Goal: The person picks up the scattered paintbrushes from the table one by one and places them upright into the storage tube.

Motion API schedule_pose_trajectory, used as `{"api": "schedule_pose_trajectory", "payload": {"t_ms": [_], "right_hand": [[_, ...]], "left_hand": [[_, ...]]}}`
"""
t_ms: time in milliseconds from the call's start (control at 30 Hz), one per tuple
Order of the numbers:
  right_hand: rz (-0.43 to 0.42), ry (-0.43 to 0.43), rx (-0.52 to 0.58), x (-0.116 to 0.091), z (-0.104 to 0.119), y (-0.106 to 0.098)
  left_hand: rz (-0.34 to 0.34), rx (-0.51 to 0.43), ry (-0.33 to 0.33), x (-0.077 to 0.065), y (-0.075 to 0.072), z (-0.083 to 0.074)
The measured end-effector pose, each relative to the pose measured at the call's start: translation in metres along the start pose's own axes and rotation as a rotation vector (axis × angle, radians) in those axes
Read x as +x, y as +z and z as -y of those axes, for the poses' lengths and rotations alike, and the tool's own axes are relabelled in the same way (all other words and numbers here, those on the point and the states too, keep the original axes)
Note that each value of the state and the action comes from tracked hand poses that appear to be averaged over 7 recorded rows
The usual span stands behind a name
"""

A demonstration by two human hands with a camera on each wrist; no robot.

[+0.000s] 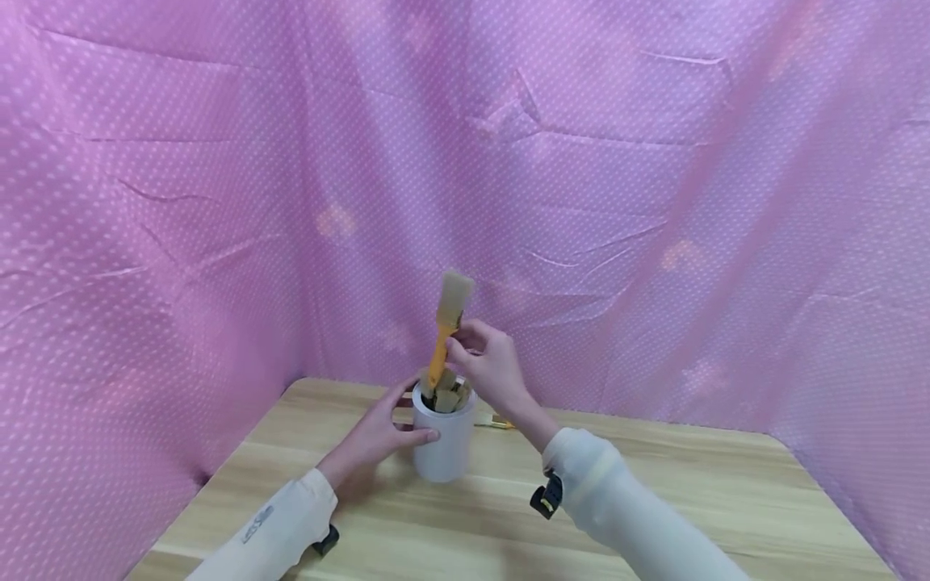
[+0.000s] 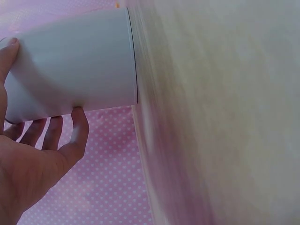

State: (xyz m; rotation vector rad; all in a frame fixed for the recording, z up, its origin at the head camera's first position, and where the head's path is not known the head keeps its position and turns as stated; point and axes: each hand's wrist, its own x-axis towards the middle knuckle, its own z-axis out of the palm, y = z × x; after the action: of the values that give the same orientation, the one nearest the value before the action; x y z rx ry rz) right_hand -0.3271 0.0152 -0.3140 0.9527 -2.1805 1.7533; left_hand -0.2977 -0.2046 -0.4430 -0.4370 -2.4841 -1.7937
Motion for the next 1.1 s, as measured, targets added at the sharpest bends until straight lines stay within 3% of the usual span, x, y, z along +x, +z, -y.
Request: {"api": "schedule_pose_trajectory", "payload": {"t_ms": [133, 267, 567, 1100], "right_hand": [[0.009, -0.103, -0.135, -0.007, -0.007, 0.007], [0.009, -0.122, -0.130, -0.013, -0.009, 0.013], [-0.018, -0.087, -0.101, -0.019, -0.019, 0.017], [-0.084, -0.177, -0.120, -0.025, -0.026, 0.000]], "left_hand": [[-0.001, 0.010, -0.010, 0.001, 0.000, -0.001], [-0.009, 0.021, -0.032, 0.002, 0.000, -0.003], [0.001, 0.008, -0.008, 0.000, 0.000, -0.006], [-0.016, 0.031, 0.026, 0.002, 0.001, -0.002]]}}
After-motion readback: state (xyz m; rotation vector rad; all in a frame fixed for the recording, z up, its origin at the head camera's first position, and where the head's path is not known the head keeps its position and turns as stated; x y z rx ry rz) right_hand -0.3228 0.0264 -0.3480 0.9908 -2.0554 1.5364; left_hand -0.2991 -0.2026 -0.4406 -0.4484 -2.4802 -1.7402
